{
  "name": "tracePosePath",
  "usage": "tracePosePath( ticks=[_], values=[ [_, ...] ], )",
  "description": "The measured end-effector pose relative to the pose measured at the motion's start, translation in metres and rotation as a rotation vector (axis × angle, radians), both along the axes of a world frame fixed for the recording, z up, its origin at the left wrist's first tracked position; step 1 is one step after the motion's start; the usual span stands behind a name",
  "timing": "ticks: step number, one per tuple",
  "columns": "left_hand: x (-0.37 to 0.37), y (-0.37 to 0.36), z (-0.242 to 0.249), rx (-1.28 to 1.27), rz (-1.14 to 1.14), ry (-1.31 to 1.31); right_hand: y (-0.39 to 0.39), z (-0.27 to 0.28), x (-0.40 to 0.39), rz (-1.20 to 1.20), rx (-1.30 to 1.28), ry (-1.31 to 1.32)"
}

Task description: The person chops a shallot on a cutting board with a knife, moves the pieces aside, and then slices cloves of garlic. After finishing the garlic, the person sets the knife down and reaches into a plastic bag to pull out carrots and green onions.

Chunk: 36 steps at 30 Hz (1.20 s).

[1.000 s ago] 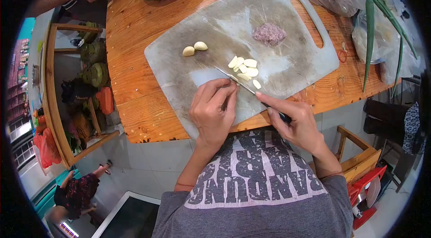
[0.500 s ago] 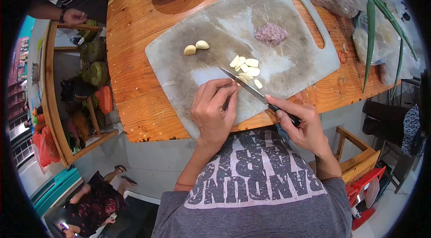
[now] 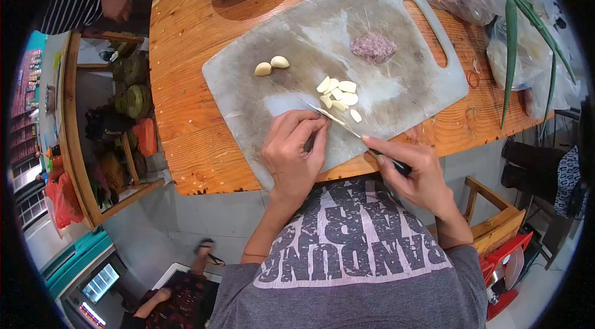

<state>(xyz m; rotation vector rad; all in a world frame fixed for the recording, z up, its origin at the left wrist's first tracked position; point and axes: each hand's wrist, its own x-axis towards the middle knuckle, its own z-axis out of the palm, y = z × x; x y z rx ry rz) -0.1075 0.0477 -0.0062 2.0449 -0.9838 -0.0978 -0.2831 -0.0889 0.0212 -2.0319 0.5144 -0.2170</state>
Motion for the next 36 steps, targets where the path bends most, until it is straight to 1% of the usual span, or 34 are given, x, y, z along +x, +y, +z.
tracePosePath(
  ticks=[4,7,10,13,16,19,22,28,31,36],
  values=[
    [0.002,-0.004,-0.004,-0.032,-0.005,-0.058,-0.003,0.003,-0.008,-0.036,-0.013,-0.067],
    [0.004,-0.009,-0.002,-0.049,-0.005,-0.05,-0.008,0.022,-0.009,0.005,-0.098,0.115],
    [0.004,-0.002,0.007,-0.026,0.005,-0.008,-0.009,0.024,-0.003,0.027,-0.312,0.083],
    [0.005,0.001,0.017,-0.052,0.062,-0.061,-0.006,0.009,-0.002,-0.057,-0.378,-0.051],
    [0.003,0.004,0.021,-0.062,-0.089,-0.155,-0.006,0.01,0.002,-0.087,-0.43,-0.046],
    [-0.002,0.0,0.017,-0.055,-0.164,-0.194,-0.006,0.014,0.002,-0.078,-0.502,-0.002],
    [-0.003,-0.006,0.013,-0.046,-0.179,-0.154,-0.006,0.014,-0.002,-0.048,-0.593,-0.006],
    [-0.001,-0.015,0.007,-0.042,-0.169,-0.087,-0.008,0.015,-0.01,-0.016,-0.678,0.022],
    [0.001,-0.018,0.006,-0.044,-0.096,-0.06,-0.009,0.02,-0.014,-0.027,-0.664,0.016],
    [0.004,-0.021,0.005,-0.068,-0.059,-0.079,-0.012,0.026,-0.028,-0.094,-0.645,0.015]
  ],
)
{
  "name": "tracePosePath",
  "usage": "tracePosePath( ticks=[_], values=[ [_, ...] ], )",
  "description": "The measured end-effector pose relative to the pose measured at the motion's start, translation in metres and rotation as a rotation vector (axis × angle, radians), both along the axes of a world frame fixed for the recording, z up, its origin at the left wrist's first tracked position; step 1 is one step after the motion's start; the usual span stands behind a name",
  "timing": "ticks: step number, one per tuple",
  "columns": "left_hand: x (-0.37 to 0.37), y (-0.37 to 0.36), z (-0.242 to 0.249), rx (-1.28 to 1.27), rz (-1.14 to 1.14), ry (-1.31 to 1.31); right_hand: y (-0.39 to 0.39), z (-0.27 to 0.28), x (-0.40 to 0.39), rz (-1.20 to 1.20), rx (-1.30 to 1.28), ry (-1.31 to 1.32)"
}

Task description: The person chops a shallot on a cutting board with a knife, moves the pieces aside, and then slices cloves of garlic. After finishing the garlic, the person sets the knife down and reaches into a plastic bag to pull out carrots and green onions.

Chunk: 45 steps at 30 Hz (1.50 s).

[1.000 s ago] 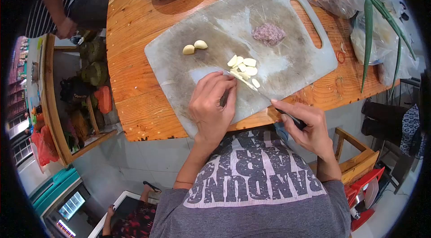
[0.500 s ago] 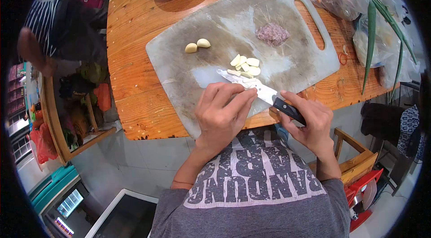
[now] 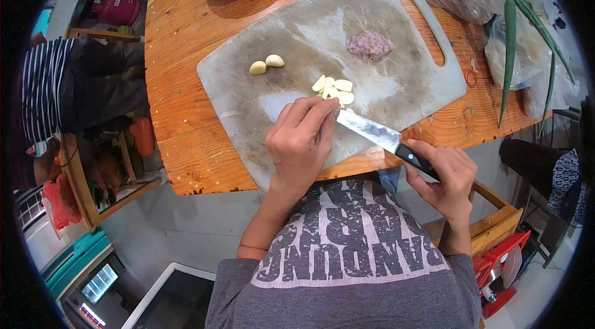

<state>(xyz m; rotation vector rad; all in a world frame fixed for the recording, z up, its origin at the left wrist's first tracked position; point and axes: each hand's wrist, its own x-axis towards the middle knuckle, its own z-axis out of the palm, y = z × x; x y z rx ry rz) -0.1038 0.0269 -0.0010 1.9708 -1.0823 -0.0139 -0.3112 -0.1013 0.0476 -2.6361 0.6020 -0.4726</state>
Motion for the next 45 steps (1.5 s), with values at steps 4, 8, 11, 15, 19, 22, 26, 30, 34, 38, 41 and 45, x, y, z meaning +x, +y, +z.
tracePosePath(
  ticks=[4,8,11,15,19,22,26,30,34,38,41,45],
  values=[
    [0.003,0.001,0.0,-0.025,0.071,0.065,-0.006,0.006,-0.014,-0.014,0.007,0.046],
    [0.005,0.006,0.006,-0.021,0.091,0.101,-0.01,0.009,-0.018,-0.023,0.02,0.037],
    [0.005,0.011,0.01,-0.02,0.053,0.136,-0.013,0.009,-0.017,-0.05,0.047,0.023],
    [0.018,0.015,0.02,0.019,0.124,0.111,-0.016,0.001,-0.024,-0.141,0.232,-0.02],
    [0.065,0.032,0.028,0.234,0.19,-0.121,-0.015,-0.006,-0.021,-0.125,0.355,-0.061],
    [0.086,0.025,0.027,0.246,0.06,-0.282,-0.014,-0.007,-0.014,-0.081,0.368,-0.036],
    [0.099,0.004,0.018,0.283,-0.142,-0.465,-0.01,-0.005,-0.01,-0.073,0.388,-0.048],
    [0.106,-0.002,0.011,0.321,-0.188,-0.486,-0.001,-0.009,-0.013,-0.064,0.504,-0.084],
    [0.086,0.008,0.036,0.291,-0.113,-0.331,0.011,-0.011,0.001,0.065,0.592,-0.093],
    [0.062,0.031,0.036,0.332,-0.016,0.07,0.019,-0.008,0.015,0.117,0.646,0.043],
    [0.041,0.031,0.029,0.263,0.021,0.245,0.02,-0.013,0.022,0.101,0.631,0.011],
    [0.029,0.027,0.025,0.275,-0.007,0.304,0.016,-0.013,0.019,0.039,0.606,-0.02]
  ],
)
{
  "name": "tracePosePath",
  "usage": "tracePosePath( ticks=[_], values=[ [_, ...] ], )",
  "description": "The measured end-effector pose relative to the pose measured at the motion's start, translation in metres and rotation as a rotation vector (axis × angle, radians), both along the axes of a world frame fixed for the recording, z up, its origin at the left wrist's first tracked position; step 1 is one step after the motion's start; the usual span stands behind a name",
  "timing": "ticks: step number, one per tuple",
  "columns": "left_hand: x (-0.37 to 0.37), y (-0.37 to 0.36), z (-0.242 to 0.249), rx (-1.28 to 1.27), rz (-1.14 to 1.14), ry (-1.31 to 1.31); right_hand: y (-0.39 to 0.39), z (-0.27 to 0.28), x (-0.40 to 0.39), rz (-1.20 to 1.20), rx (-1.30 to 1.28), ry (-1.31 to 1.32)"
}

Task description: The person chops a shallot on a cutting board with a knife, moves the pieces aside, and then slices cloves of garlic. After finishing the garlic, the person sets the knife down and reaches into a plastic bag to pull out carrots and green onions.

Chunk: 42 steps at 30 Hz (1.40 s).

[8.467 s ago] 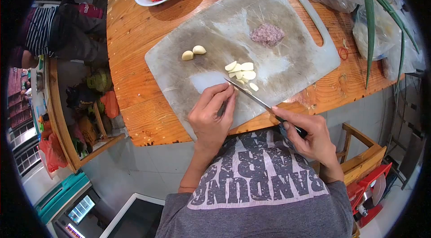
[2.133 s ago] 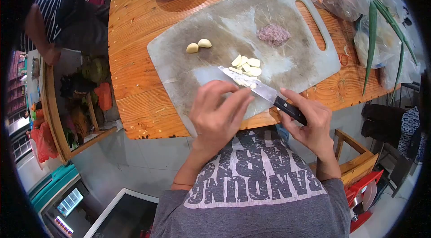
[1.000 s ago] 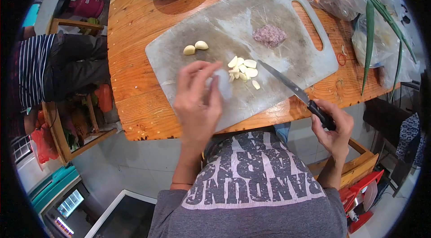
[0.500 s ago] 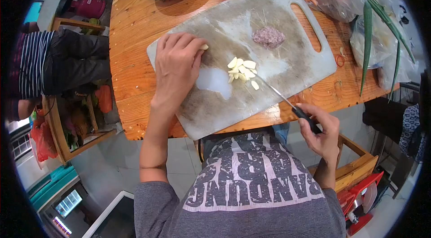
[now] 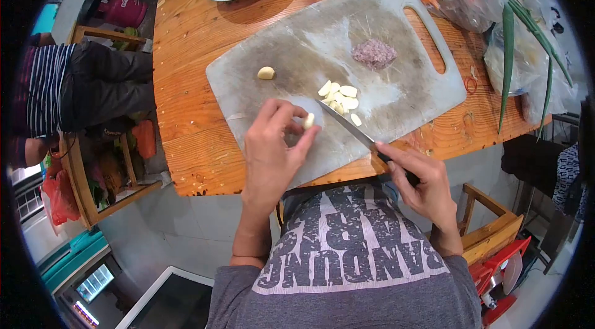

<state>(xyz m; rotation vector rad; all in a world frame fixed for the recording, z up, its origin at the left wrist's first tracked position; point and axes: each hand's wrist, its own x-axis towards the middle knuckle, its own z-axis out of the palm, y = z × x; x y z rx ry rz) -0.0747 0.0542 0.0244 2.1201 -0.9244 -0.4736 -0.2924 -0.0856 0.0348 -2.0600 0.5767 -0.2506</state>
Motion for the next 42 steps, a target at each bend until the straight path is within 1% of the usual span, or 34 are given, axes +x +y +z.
tracePosePath(
  ticks=[3,6,8,12,14,18,23,26,30,32,35,42],
  values=[
    [-0.002,0.001,-0.002,-0.037,-0.051,0.01,-0.001,0.008,-0.004,-0.006,0.044,0.042],
    [0.0,0.004,-0.006,-0.093,-0.102,0.013,0.001,0.001,-0.008,0.01,0.038,-0.027],
    [-0.002,0.003,-0.005,-0.106,-0.117,0.032,0.003,-0.001,-0.008,-0.001,0.033,-0.019],
    [-0.008,-0.003,-0.004,-0.109,-0.073,0.084,0.005,-0.01,-0.009,0.029,-0.023,-0.068],
    [-0.012,-0.007,-0.007,-0.119,-0.036,0.083,0.006,-0.009,-0.011,0.04,-0.044,-0.014],
    [-0.016,-0.008,-0.009,-0.129,-0.015,0.032,0.007,-0.008,-0.01,0.07,-0.097,0.053],
    [-0.013,-0.004,-0.007,-0.09,-0.004,-0.029,0.008,-0.006,-0.009,0.064,-0.079,0.043],
    [-0.011,-0.002,-0.011,-0.087,-0.038,-0.098,0.005,-0.004,-0.01,0.063,-0.051,0.05],
    [-0.013,-0.004,-0.01,-0.073,-0.048,-0.115,0.006,0.005,-0.008,0.051,-0.02,0.067],
    [-0.014,-0.005,-0.01,-0.066,-0.069,-0.162,0.006,0.004,-0.012,0.077,-0.069,0.074],
    [-0.013,-0.004,-0.013,-0.106,-0.105,-0.145,0.005,0.006,-0.016,0.09,-0.07,0.089],
    [-0.016,-0.007,-0.01,-0.089,-0.113,-0.165,0.008,0.007,-0.015,0.098,-0.079,0.1]
  ],
)
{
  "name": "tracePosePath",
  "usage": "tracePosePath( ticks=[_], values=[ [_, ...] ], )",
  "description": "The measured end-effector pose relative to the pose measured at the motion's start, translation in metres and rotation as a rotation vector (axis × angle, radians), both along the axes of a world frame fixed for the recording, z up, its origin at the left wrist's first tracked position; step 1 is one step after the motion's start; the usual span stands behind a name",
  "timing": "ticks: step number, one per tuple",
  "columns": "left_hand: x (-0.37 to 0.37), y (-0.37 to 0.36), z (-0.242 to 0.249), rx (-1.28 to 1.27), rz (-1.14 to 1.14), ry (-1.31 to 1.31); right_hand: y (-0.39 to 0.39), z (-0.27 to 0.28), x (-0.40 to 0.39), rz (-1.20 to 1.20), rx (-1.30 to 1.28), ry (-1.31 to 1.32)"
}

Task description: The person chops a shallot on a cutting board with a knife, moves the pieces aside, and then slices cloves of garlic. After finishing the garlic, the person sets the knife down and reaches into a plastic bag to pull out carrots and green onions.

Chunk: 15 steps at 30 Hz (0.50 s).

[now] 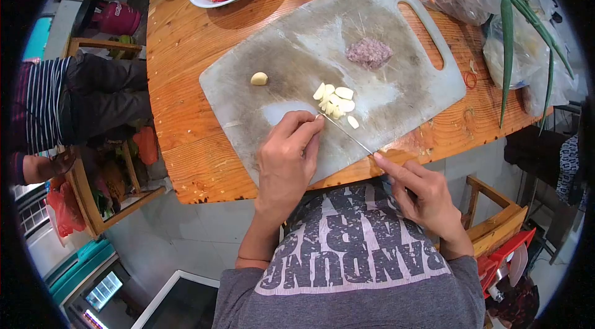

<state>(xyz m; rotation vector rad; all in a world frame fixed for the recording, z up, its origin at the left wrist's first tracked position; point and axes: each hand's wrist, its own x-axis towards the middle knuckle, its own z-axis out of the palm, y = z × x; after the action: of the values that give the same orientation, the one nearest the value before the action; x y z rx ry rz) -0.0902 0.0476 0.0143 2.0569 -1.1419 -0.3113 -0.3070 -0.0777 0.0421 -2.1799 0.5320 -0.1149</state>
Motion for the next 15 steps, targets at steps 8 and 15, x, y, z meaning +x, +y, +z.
tracePosePath(
  ticks=[8,15],
  values=[
    [-0.003,-0.001,0.003,-0.009,0.068,0.127,-0.002,-0.008,0.012,-0.033,0.039,-0.044],
    [-0.004,-0.001,0.0,-0.035,0.084,0.115,-0.007,0.005,0.003,-0.006,0.087,-0.01]
  ],
)
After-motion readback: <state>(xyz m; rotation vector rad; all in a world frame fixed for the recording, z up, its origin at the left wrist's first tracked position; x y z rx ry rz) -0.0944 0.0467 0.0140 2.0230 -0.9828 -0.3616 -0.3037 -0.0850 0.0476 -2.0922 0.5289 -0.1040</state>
